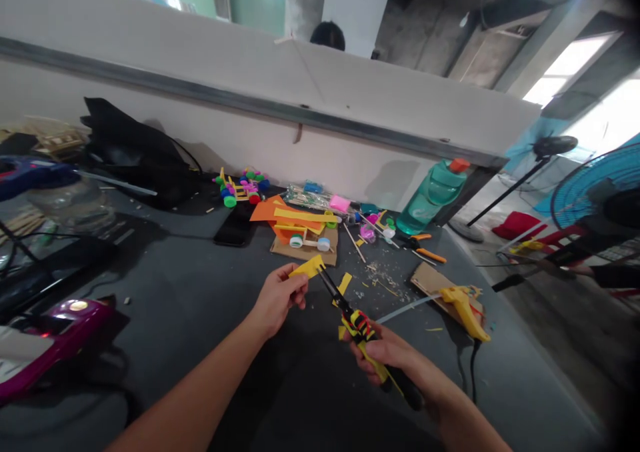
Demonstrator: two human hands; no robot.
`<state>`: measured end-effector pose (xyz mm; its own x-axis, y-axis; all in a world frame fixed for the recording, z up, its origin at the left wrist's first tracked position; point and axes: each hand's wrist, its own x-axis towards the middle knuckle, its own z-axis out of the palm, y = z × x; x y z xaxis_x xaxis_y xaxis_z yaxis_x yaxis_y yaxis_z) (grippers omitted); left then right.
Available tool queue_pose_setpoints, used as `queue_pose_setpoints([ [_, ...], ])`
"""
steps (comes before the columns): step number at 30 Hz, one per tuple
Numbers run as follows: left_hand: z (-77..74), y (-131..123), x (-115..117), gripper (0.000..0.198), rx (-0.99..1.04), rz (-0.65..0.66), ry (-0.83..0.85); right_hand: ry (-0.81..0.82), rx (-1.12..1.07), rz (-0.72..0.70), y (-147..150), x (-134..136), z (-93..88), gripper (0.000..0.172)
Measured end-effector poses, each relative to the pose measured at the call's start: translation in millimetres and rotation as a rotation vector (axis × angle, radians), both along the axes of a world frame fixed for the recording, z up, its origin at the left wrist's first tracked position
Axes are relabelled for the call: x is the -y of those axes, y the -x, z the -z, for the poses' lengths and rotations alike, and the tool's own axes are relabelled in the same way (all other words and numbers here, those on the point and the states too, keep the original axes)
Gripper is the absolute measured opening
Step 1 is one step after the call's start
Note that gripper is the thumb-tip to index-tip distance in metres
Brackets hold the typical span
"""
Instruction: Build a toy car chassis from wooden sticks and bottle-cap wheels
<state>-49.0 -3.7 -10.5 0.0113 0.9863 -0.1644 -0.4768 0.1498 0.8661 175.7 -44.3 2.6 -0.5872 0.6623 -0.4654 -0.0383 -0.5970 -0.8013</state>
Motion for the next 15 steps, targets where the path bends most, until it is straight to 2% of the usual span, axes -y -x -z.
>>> queue_pose_setpoints([
  [4, -1.7, -1, 1, 0.022, 0.010, 0.014, 0.014, 0.011, 0.020, 0.029, -4, 0, 1.5, 0.050],
  [10, -1.8, 1, -1, 0.019, 0.015, -0.053, -0.008, 0.017, 0.029, -0.030, -4, -2, 12.0, 0.050],
  [15, 0.0, -3, 1, 0.021, -0.015, 0.019, 0.015, -0.009, 0.026, 0.001, 0, 0, 8.9, 0.048],
])
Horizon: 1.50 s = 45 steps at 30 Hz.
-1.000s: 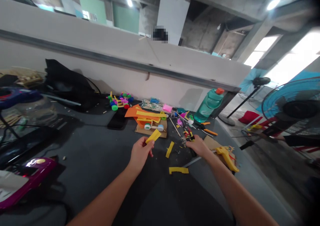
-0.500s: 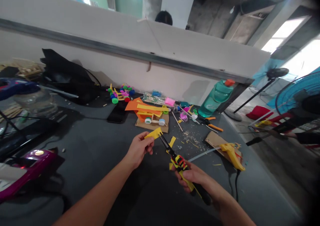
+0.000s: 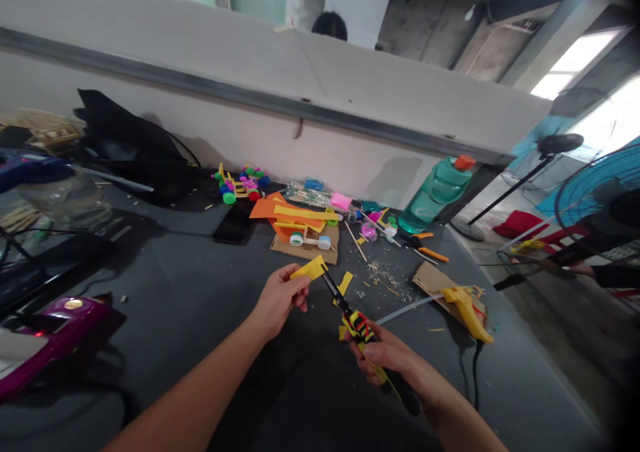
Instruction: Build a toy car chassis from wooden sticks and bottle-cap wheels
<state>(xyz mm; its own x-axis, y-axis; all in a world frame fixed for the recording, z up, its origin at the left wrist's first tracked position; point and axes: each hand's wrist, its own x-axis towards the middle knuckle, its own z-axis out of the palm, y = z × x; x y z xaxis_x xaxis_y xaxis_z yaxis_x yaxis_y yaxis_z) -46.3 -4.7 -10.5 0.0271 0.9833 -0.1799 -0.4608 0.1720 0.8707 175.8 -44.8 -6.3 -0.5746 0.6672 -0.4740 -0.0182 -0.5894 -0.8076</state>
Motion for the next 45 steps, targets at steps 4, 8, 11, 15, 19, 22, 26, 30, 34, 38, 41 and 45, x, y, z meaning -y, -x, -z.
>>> queue_pose_setpoints([
  [4, 2.2, -2, 2, 0.020, -0.026, 0.111, -0.003, -0.017, -0.013, 0.008, 2, 0, -1.6, 0.048],
  [8, 2.2, -2, 4, 0.018, -0.027, 0.168, -0.005, 0.009, -0.037, 0.001, 2, 0, 4.0, 0.047],
  [11, 0.6, -2, 4, 0.018, -0.012, 0.201, 0.004, 0.017, -0.049, -0.004, 1, 0, 8.2, 0.048],
  [15, -0.4, -3, 5, 0.020, -0.027, 0.225, 0.030, 0.011, -0.064, 0.008, 2, 1, 9.2, 0.049],
  [19, 0.8, -1, 5, 0.025, -0.022, 0.258, 0.048, 0.037, -0.074, 0.015, 3, 1, 10.1, 0.050],
  [22, 1.7, 0, 5, 0.028, -0.018, 0.288, 0.052, 0.051, -0.079, 0.013, 2, -1, 14.8, 0.051],
  [26, 2.3, 0, 5, 0.031, -0.017, 0.309, 0.043, 0.079, -0.093, -0.023, 0, -5, 24.1, 0.052],
  [30, 2.7, 0, 5, 0.032, -0.014, 0.308, 0.048, 0.085, -0.094, -0.043, 0, -6, 24.2, 0.052],
  [34, 3.5, 0, 5, 0.031, -0.008, 0.315, 0.050, 0.037, -0.099, -0.004, 4, 0, 13.7, 0.049],
  [38, 3.5, -1, 6, 0.032, -0.003, 0.326, 0.051, 0.023, -0.098, 0.005, 5, 4, 7.5, 0.049],
  [41, 2.9, -1, 6, 0.032, 0.013, 0.328, 0.056, 0.021, -0.084, 0.008, 5, 4, 7.3, 0.049],
  [45, 3.2, -1, 6, 0.032, 0.033, 0.338, 0.060, 0.006, -0.076, 0.015, 6, 6, 3.6, 0.049],
])
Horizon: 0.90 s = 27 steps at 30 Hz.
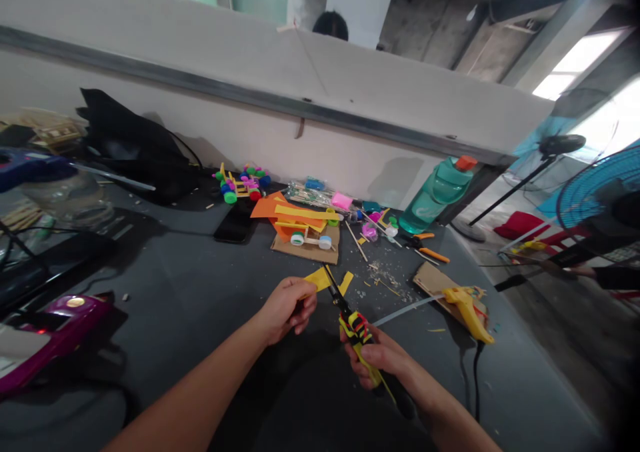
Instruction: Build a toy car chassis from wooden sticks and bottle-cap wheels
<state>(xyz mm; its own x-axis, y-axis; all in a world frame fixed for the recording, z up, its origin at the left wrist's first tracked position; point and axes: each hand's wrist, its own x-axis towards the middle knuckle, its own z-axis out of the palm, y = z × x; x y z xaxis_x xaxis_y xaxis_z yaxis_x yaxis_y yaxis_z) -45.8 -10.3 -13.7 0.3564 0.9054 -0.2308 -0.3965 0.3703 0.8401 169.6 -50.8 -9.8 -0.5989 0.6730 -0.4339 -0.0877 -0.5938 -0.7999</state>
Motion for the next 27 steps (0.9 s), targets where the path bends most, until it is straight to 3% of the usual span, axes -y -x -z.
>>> queue_pose_setpoints([
  [7, -0.9, 1, 0, 0.032, 0.023, 0.016, 0.017, -0.057, -0.003, 0.025, 3, 5, -9.9, 0.044],
  [21, -1.5, 3, 0, 0.031, 0.063, 0.031, 0.058, -0.133, 0.044, -0.003, 4, 5, -2.2, 0.046],
  [27, -4.9, 3, 0, 0.031, 0.062, 0.033, 0.068, -0.175, 0.059, -0.012, 6, 6, -12.0, 0.046],
])
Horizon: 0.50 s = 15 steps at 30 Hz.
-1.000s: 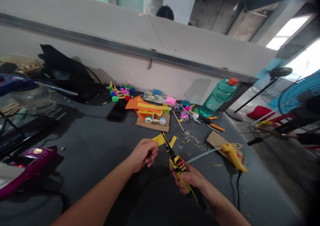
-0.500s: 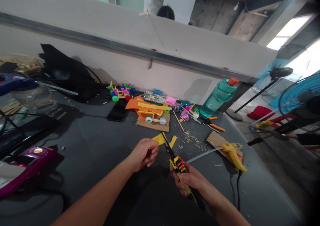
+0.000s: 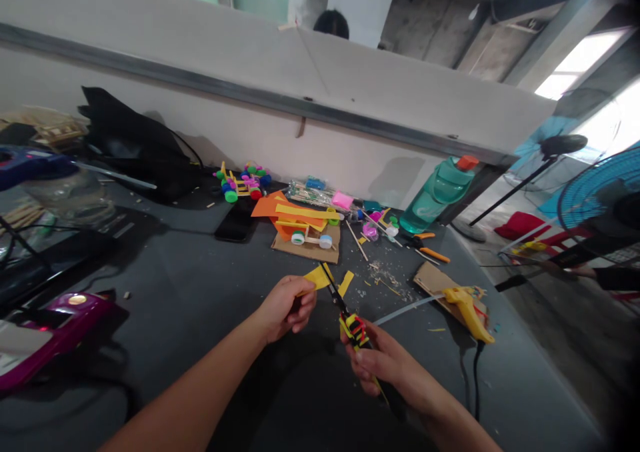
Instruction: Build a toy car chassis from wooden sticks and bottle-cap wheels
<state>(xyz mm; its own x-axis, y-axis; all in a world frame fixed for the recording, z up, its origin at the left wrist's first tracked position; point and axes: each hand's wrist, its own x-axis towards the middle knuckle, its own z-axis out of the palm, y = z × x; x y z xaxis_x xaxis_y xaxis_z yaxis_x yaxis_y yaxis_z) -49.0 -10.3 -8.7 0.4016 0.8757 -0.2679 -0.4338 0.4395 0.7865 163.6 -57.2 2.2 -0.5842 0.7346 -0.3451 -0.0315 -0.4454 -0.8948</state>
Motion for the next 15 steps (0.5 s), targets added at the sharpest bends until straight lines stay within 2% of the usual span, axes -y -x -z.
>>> queue_pose_setpoints([
  [7, 0.9, 2, -1, 0.031, 0.010, 0.007, -0.011, 0.004, -0.012, 0.041, 3, 2, -0.3, 0.043],
  [12, 4.1, 3, -3, 0.028, -0.013, -0.006, -0.042, 0.016, -0.028, 0.316, -7, -13, 3.8, 0.046],
  [15, 5.0, 2, -4, 0.028, -0.058, -0.037, -0.071, -0.142, 0.200, 0.485, -25, -33, 8.6, 0.046],
])
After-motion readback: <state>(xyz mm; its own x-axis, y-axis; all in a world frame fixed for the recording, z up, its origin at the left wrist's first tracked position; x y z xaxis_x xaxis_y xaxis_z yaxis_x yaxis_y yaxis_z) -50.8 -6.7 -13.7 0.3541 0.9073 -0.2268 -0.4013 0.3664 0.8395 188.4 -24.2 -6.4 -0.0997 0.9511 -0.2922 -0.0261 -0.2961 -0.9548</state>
